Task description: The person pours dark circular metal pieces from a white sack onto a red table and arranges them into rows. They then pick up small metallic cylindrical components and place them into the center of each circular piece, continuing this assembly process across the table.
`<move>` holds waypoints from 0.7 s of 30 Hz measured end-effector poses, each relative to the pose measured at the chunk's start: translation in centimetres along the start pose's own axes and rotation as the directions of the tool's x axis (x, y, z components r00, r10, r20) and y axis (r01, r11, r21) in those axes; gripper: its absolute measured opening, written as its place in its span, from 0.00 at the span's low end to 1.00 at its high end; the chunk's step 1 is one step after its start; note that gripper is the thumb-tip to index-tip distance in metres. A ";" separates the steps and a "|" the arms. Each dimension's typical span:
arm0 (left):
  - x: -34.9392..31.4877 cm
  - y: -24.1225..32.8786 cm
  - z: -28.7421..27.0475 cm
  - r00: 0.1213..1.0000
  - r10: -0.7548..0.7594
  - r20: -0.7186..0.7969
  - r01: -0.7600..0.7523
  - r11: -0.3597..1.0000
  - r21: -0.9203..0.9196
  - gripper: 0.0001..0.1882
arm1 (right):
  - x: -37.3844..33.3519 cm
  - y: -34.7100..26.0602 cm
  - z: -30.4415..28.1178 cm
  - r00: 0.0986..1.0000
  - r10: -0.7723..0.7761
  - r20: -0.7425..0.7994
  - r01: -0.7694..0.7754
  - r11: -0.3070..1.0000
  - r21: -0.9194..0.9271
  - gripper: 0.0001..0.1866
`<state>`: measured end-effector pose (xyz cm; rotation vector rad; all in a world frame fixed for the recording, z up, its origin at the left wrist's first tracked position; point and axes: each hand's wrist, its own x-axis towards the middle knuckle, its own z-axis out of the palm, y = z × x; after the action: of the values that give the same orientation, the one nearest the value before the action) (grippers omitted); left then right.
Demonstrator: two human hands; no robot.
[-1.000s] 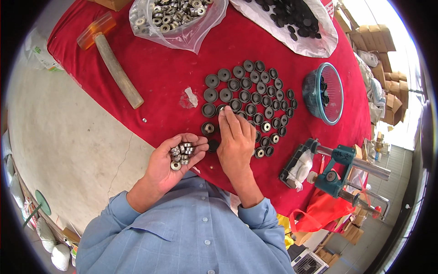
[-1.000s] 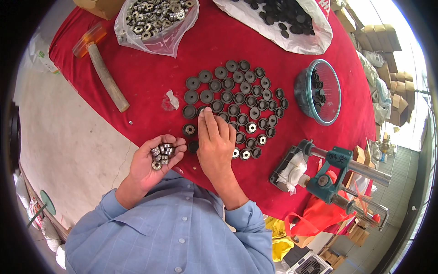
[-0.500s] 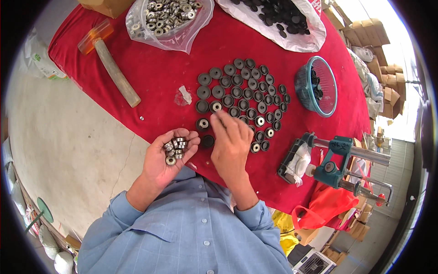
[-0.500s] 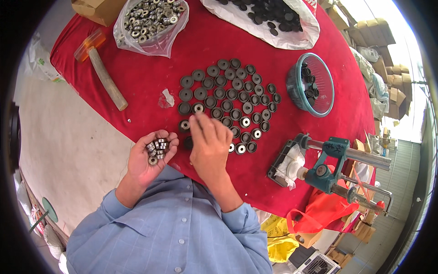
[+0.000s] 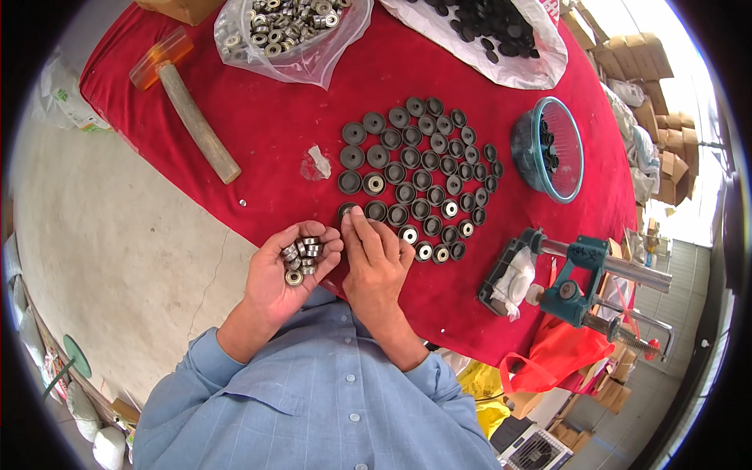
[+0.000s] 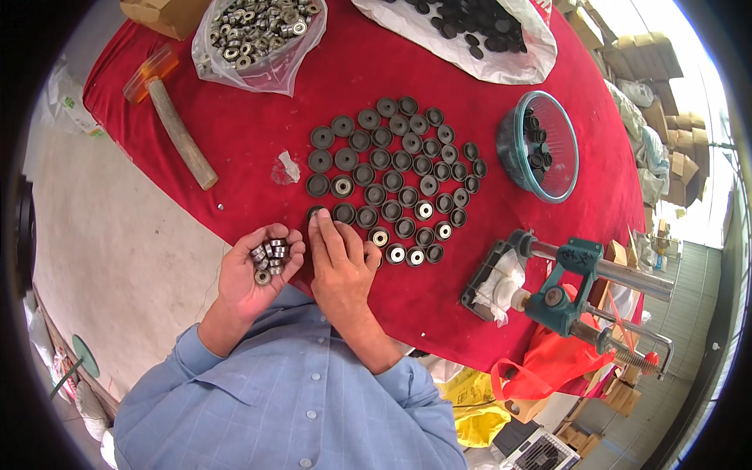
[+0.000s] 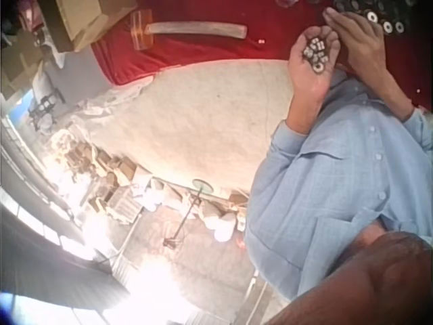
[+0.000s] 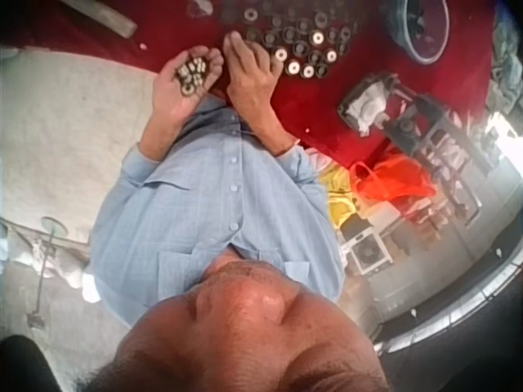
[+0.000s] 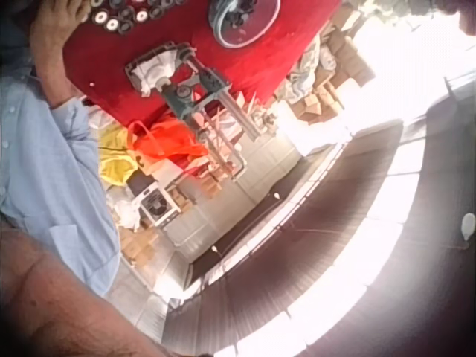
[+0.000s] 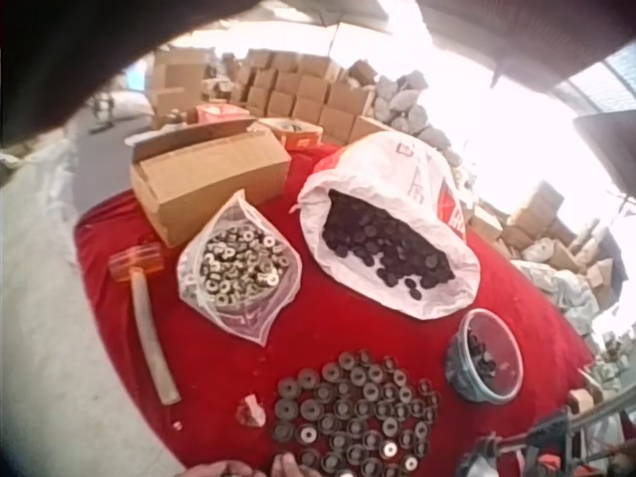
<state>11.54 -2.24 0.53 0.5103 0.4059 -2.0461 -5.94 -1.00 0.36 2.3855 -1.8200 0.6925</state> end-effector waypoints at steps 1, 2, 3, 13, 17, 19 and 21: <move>-0.1 0.0 0.0 1.000 0.000 -0.005 0.000 1.000 0.000 0.17 | 0.1 -0.2 0.0 1.000 0.011 -0.003 -0.011 1.000 0.003 0.24; -0.1 0.0 0.0 1.000 0.006 0.016 -0.006 1.000 -0.006 0.18 | 0.2 -0.3 0.2 1.000 0.023 -0.006 -0.023 1.000 0.006 0.24; 0.1 0.0 -0.2 0.999 0.011 0.036 -0.010 1.000 -0.012 0.18 | 0.2 -0.5 0.2 0.999 0.035 -0.009 -0.035 0.999 0.009 0.25; 0.1 -0.1 0.3 0.995 0.037 0.088 -0.037 0.999 0.003 0.22 | 1.3 0.2 -3.0 0.995 0.100 0.011 -0.094 0.890 0.446 0.25; 0.2 -0.2 0.4 0.991 0.030 0.129 -0.038 0.997 0.065 0.24 | 1.6 -0.9 -3.5 0.998 0.043 0.055 -0.065 0.857 0.511 0.21; 0.3 -0.2 0.2 0.992 0.026 0.126 -0.038 0.995 0.096 0.25 | 2.0 -1.1 -3.0 0.999 -0.016 0.052 -0.012 0.865 0.501 0.20; 0.4 -0.3 0.2 0.992 0.046 0.114 -0.060 0.991 0.122 0.25 | 1.8 -0.9 -2.5 0.994 -0.078 0.082 0.028 0.871 0.491 0.19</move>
<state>11.04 -2.53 0.54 0.4745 0.1960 -2.0461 -5.54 -1.60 3.51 2.8081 -1.7711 1.1728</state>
